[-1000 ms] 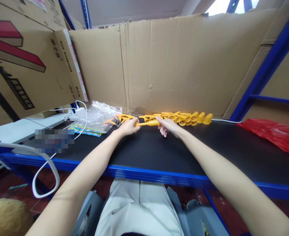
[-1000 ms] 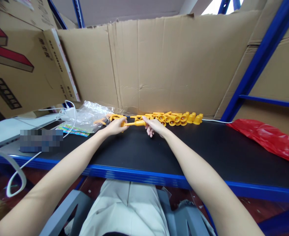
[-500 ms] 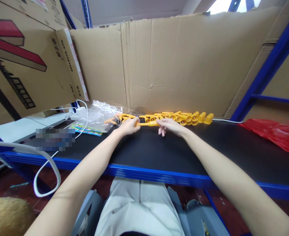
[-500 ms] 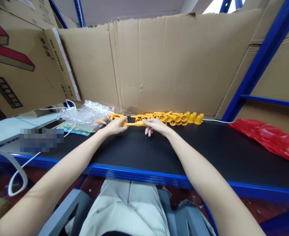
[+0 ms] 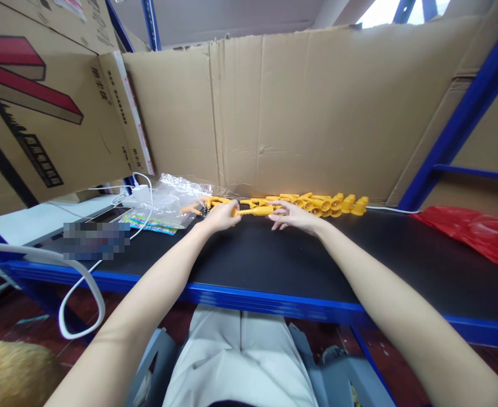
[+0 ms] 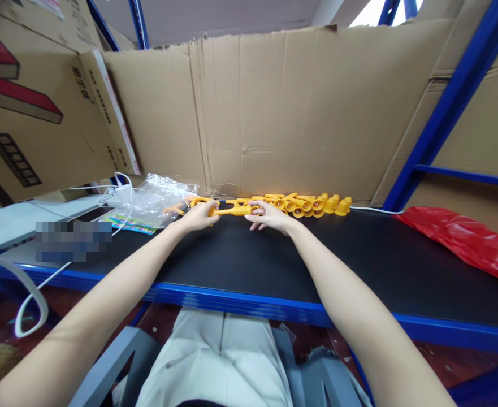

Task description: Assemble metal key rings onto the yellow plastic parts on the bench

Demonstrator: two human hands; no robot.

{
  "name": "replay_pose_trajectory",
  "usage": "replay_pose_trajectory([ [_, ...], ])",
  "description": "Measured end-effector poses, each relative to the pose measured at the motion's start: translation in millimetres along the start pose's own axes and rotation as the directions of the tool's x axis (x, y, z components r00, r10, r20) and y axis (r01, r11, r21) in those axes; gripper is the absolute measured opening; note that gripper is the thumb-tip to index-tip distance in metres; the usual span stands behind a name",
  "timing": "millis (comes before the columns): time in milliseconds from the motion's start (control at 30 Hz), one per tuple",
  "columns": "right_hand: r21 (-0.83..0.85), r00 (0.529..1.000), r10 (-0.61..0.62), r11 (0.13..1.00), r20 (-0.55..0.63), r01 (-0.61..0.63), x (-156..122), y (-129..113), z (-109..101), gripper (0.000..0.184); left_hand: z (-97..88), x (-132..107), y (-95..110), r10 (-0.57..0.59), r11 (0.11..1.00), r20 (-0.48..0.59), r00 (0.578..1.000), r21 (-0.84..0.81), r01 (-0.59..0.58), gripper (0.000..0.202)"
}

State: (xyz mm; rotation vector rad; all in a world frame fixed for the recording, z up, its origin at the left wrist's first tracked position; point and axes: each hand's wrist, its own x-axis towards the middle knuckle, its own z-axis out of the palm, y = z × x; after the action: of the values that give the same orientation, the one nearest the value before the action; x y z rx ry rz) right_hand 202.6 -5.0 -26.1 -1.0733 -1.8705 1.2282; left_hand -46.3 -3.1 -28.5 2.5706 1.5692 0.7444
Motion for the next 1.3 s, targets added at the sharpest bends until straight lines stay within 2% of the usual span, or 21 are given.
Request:
replay_pose_trajectory([
  [33, -0.014, 1.000, -0.023, 1.000, -0.011, 0.023, 0, 0, 0, 0.050, -0.4, 0, 0, 0.002, 1.000, 0.005, 1.000, 0.006, -0.002, 0.017],
  [133, -0.042, 1.000, -0.020, 0.999, -0.018, 0.020, 1, 0, 4, 0.030, -0.9, -1, 0, 0.010, 0.999, 0.007, 1.000, 0.034, -0.010, 0.018],
  [300, -0.026, 0.998, 0.041, 0.999, -0.038, -0.042, 3, -3, 11, 0.043, -0.1, 0, 1, 0.014, 0.998, 0.006, 1.000, 0.058, -0.015, 0.020],
  [400, -0.025, 0.997, 0.059, 0.998, -0.056, -0.061, 3, -3, 11, 0.041, 0.7, 1, -1, 0.010, 0.998, 0.008, 1.000, 0.058, -0.011, 0.024],
  [500, -0.016, 0.998, 0.023, 1.000, -0.054, -0.024, 4, 1, 8, 0.033, 1.3, 2, -3, 0.004, 0.998, 0.011, 1.000, 0.058, -0.005, 0.029],
  [633, -0.024, 0.999, -0.023, 0.999, -0.044, 0.022, 5, 5, 5, 0.046, 1.2, 2, -4, 0.016, 0.997, 0.023, 1.000, 0.072, -0.018, 0.034],
  [833, -0.046, 0.998, 0.004, 0.999, -0.063, -0.006, 2, 1, 6, 0.024, -0.5, -1, 0, 0.044, 0.999, -0.006, 0.999, 0.015, -0.044, 0.039],
  [1133, -0.038, 0.998, 0.038, 0.998, -0.053, -0.041, 1, -2, 6, 0.028, -0.5, 0, -1, 0.036, 0.999, 0.015, 0.999, 0.027, -0.037, 0.040],
  [1300, -0.002, 0.999, 0.007, 1.000, -0.035, -0.007, 3, 4, 2, 0.050, -1.9, -1, 1, 0.021, 0.999, 0.037, 0.999, 0.047, -0.022, 0.040],
])
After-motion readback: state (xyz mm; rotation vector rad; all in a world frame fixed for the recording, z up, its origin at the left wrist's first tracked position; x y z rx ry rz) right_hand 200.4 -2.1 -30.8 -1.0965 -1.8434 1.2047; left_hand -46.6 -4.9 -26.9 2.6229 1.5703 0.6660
